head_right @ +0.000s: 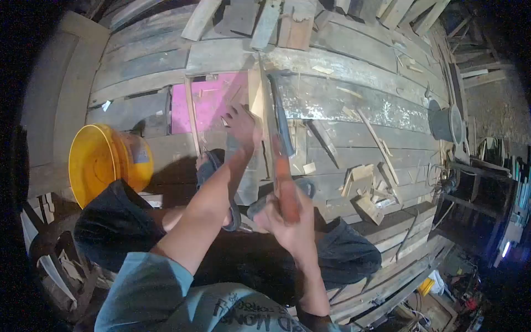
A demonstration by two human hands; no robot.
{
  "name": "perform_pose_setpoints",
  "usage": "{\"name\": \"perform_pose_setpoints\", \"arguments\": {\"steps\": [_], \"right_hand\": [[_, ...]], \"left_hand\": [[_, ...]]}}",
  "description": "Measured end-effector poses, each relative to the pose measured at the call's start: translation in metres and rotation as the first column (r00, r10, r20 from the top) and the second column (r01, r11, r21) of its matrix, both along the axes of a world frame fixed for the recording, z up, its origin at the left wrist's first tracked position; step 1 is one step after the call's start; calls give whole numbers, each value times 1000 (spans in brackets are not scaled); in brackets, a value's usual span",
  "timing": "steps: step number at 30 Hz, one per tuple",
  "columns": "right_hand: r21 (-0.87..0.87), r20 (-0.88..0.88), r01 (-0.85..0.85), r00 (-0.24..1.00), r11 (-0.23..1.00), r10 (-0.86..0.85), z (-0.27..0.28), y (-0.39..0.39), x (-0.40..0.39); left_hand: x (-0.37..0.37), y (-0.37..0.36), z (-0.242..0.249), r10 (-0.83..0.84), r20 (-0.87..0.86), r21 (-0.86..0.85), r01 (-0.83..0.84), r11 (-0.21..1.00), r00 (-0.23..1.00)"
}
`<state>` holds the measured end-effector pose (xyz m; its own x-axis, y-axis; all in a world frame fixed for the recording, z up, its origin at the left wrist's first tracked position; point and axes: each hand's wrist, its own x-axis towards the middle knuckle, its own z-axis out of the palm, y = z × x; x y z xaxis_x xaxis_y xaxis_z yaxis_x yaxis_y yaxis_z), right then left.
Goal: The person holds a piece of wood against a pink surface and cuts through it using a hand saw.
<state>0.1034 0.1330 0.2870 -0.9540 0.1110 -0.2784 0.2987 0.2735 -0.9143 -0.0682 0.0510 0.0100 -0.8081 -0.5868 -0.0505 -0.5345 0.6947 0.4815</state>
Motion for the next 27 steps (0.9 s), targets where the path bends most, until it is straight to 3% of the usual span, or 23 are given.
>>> {"name": "perform_pose_setpoints", "arguments": {"steps": [1,3,4,6,8,10,11,12,14,16,18,20,22,24,25,26,27], "right_hand": [[-59,107,16,994,998,-10,25,-4,4],[-19,151,-44,987,999,46,57,7,29],[50,0,-151,988,987,152,61,14,38],[-79,88,-84,992,993,91,75,16,51],[-21,65,-98,993,995,99,61,9,36],[-14,133,37,990,999,-35,-4,0,18],[47,-68,-137,988,989,140,-31,4,7],[119,65,-181,983,976,174,-16,-1,1],[-123,121,24,993,992,-9,28,-15,2],[-12,45,-75,996,997,75,53,-1,27],[25,232,-11,973,1000,5,64,18,55],[-40,194,-2,981,999,10,64,24,56],[-58,139,115,985,992,-106,37,11,34],[110,50,114,991,987,-121,-14,9,13],[18,95,38,995,999,-40,6,9,17],[-21,115,18,993,1000,-16,6,10,13],[-59,134,-1,991,998,9,6,11,10]], "left_hand": [[6,2,9,-8,-28,-97,5,995,1000],[21,4,19,-38,-7,-23,38,999,999],[11,1,20,-43,-31,4,43,999,999],[17,0,22,-45,-32,8,45,999,998],[15,-1,29,-50,-71,11,51,999,996],[16,2,23,-51,-32,-24,50,998,998],[16,5,14,-57,-3,-22,57,998,998],[8,-1,8,-47,6,-37,48,998,999],[10,-2,17,-33,3,-39,33,999,999],[13,-1,22,-34,-66,-102,27,994,997],[15,1,23,-49,-15,-38,49,998,999],[12,-2,19,-59,13,1,59,998,998],[10,-3,16,-51,29,28,51,998,998],[29,8,-8,-80,16,-130,81,988,997],[35,12,-54,-106,-13,-201,102,974,994],[-1,2,-69,-105,-97,-295,73,953,990],[4,1,4,19,-76,-32,-22,999,997]]}}
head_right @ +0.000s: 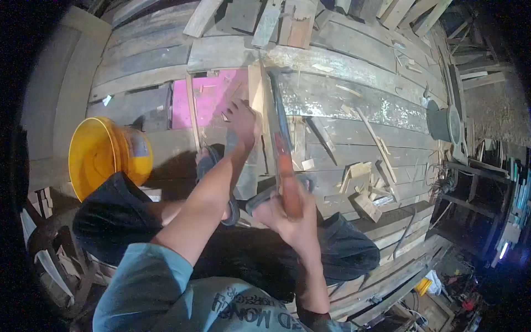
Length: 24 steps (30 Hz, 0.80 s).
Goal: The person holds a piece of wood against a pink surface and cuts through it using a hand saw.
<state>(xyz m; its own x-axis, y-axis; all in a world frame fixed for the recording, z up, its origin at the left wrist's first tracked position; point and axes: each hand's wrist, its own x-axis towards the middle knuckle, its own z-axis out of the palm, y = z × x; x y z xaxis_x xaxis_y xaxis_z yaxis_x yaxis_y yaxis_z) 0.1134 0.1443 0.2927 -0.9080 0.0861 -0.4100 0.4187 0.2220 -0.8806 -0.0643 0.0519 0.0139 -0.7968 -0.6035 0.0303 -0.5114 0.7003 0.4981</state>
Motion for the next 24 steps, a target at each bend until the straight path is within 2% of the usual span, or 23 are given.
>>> {"name": "perform_pose_setpoints", "arguments": {"steps": [1,3,4,5,6,8,10,11,12,13,15,16,17,19,20,22,24], "right_hand": [[30,64,-25,998,999,23,26,-4,2],[-17,-6,-48,999,999,48,52,-1,19],[62,20,-68,998,996,66,60,3,28],[135,54,-89,995,987,82,66,6,36],[89,77,-20,997,996,14,64,6,37],[31,-74,64,995,997,-61,29,-5,29],[89,-166,2,986,996,13,-24,-3,13],[174,-182,-104,974,979,136,-42,1,5],[174,-107,-183,973,968,204,-26,-1,-5],[31,-61,-65,996,997,66,-11,-7,-9],[42,46,71,996,997,-73,5,10,5],[7,-27,-13,1000,1000,13,21,14,10],[20,-6,-27,1000,999,28,38,16,19],[51,69,-20,997,998,16,59,18,34],[51,66,-20,998,998,16,60,17,35],[-22,7,68,998,997,-68,46,1,22],[251,-40,-34,998,967,46,-24,2,1]], "left_hand": [[4,-1,5,-10,5,-13,10,1000,1000],[3,2,4,-11,12,-25,11,1000,1000],[4,-1,9,-46,73,71,41,997,996],[10,-2,15,-54,85,77,47,996,995],[10,-3,21,-58,85,81,51,995,995],[6,-2,20,-40,66,54,37,998,997],[2,-4,16,-52,94,77,45,996,994],[5,-2,17,-59,107,92,49,995,993],[4,-2,12,-43,34,68,41,997,998],[-9,-9,10,-20,7,73,19,997,1000],[2,-2,2,-22,24,113,20,993,999],[-6,1,3,-17,6,104,16,994,1000],[-6,4,2,-13,6,95,13,995,1000],[3,0,8,-11,19,60,9,998,1000],[5,-2,14,-44,67,93,38,995,997],[3,-1,5,-21,51,3,21,1000,999],[6,1,8,-51,60,-50,54,997,997]]}}
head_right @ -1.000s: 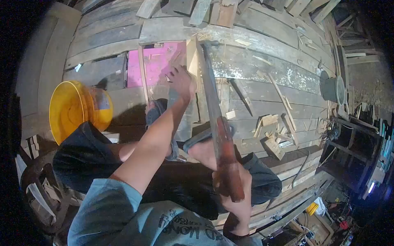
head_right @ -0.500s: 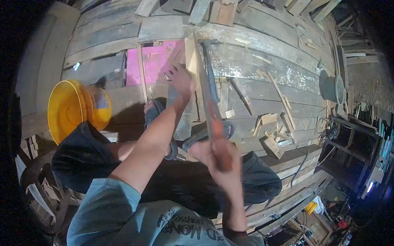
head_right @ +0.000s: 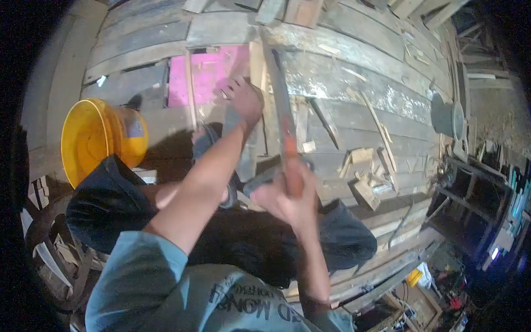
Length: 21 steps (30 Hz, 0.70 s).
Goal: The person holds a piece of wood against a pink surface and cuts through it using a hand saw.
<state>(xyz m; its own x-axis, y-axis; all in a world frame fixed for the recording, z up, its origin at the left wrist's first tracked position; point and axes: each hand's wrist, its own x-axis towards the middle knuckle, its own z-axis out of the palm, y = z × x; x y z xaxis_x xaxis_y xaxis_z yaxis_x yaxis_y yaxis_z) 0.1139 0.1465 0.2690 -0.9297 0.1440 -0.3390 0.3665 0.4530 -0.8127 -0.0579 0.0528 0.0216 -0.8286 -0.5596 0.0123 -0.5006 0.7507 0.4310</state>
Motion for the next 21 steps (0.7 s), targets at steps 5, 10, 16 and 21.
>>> {"name": "perform_pose_setpoints", "arguments": {"steps": [5,10,16,21], "right_hand": [[-217,-29,91,995,972,-99,43,-10,4],[-167,94,32,995,985,-17,95,16,36],[-129,45,1,999,992,5,28,-4,-12],[-182,133,89,989,979,-66,85,11,34]], "left_hand": [[5,-2,9,14,78,187,-28,982,997],[-3,-1,15,31,-7,91,-30,995,1000],[-10,-1,-4,54,-30,116,-51,992,998],[-5,3,-5,55,33,144,-59,988,998]]}}
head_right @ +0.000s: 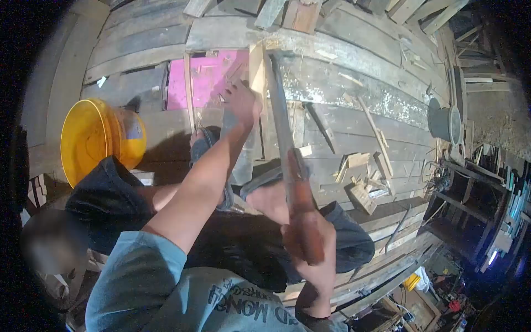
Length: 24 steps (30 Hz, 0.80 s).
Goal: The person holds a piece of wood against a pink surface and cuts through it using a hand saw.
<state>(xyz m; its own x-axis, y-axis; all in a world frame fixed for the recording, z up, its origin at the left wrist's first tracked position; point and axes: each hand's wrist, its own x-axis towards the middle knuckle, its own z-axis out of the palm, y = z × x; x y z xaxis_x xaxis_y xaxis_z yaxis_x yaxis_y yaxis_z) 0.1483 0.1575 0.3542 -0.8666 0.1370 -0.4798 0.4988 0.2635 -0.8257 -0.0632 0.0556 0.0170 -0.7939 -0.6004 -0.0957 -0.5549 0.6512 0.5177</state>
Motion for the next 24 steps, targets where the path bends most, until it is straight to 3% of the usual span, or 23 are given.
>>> {"name": "perform_pose_setpoints", "arguments": {"steps": [3,6,7,9,10,11,12,14,15,18,19,21,23,24], "right_hand": [[22,-13,14,1000,1000,-13,-8,-1,-8],[-7,-15,34,999,999,-34,-40,-15,-26],[-23,-10,44,999,999,-44,-53,-21,-33],[-16,-139,-112,984,994,109,-54,-21,-55],[5,-64,-81,995,997,81,-41,-18,-41],[-106,36,-1,999,994,5,-2,-34,-41],[-107,-23,-20,1000,994,18,1,-24,-28],[72,65,-139,989,988,134,8,4,-8],[16,28,-76,997,997,76,8,2,-10],[116,-159,-6,987,993,25,-61,-4,-32],[132,-176,-1,984,991,25,-81,-8,-41],[93,23,-83,996,992,81,-75,-9,-56],[2,-113,-117,987,993,117,-72,-18,-66],[-14,-65,-62,996,998,61,-60,-13,-55]], "left_hand": [[-4,-6,9,-38,30,56,36,998,999],[3,-4,-7,-149,70,-148,158,976,986],[28,13,-7,-131,109,-73,139,988,985],[-11,0,11,-12,34,-8,12,1000,999],[-8,-3,13,22,48,37,-23,999,999],[-6,-5,15,11,29,58,-12,998,1000],[-4,-2,17,19,20,67,-20,998,1000],[-4,-3,19,26,-8,69,-26,997,1000],[-1,-4,27,11,12,25,-11,1000,1000],[-5,-3,11,26,-8,13,-26,1000,1000],[-2,-6,17,-34,17,86,32,996,999],[19,11,-1,-15,57,99,9,995,998],[-9,-1,2,89,-106,18,-88,996,990],[0,-1,9,55,-39,32,-54,998,998]]}}
